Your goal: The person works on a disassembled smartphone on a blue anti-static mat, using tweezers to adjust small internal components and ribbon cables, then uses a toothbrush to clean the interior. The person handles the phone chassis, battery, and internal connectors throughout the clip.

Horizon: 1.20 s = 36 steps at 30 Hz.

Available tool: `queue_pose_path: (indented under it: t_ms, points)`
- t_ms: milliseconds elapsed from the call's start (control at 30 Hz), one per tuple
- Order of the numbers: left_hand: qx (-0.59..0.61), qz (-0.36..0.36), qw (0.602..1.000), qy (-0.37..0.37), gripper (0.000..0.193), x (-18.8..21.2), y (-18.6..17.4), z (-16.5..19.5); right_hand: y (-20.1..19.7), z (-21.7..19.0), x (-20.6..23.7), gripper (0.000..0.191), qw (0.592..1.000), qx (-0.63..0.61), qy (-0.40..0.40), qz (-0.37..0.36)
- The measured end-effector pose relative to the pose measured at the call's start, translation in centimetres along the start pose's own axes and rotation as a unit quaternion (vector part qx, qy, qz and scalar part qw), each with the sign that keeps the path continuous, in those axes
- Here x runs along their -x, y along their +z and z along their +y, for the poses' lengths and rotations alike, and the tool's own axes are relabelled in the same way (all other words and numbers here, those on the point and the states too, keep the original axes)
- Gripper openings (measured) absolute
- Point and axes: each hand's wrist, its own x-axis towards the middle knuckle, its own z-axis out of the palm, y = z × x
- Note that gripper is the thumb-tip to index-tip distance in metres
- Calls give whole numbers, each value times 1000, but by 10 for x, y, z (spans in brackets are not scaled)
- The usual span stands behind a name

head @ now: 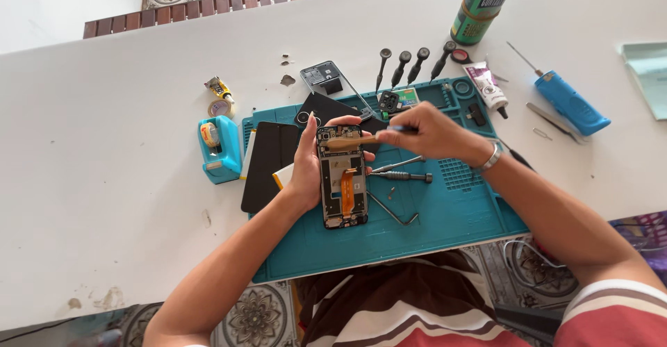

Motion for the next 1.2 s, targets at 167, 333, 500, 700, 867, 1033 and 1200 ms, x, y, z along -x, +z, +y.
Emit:
queue_pose_path:
  t_ms: [167,333,500,700,867,1033,1200]
  points:
    - [22,-12,1000,-8,68,-8,-1,-1,-9,4,3,49,999,3,40,33]
    - [57,-49,997,11,66,-1,-6,-25,12,11,19,53,1000,-10,-2,-10]
    - [15,3,1000,-7,67,-14,-2,-25,3,15,16,54,997,50,-58,31]
    - [25,-11,1000,0,68,-7,4,-25,2,17,22,59,998,41,-14,-34]
    - [12,-7,1000,1,68,-10,0,-25,-20,26,20,63,998,26,-14,-50]
    - [1,8,1000,-5,66,-10,-2,-27,2,23,24,59,999,25,14,-27]
    - [-5,4,1000,7,64,-12,0,-30,0,29,25,60,999,37,4,-15]
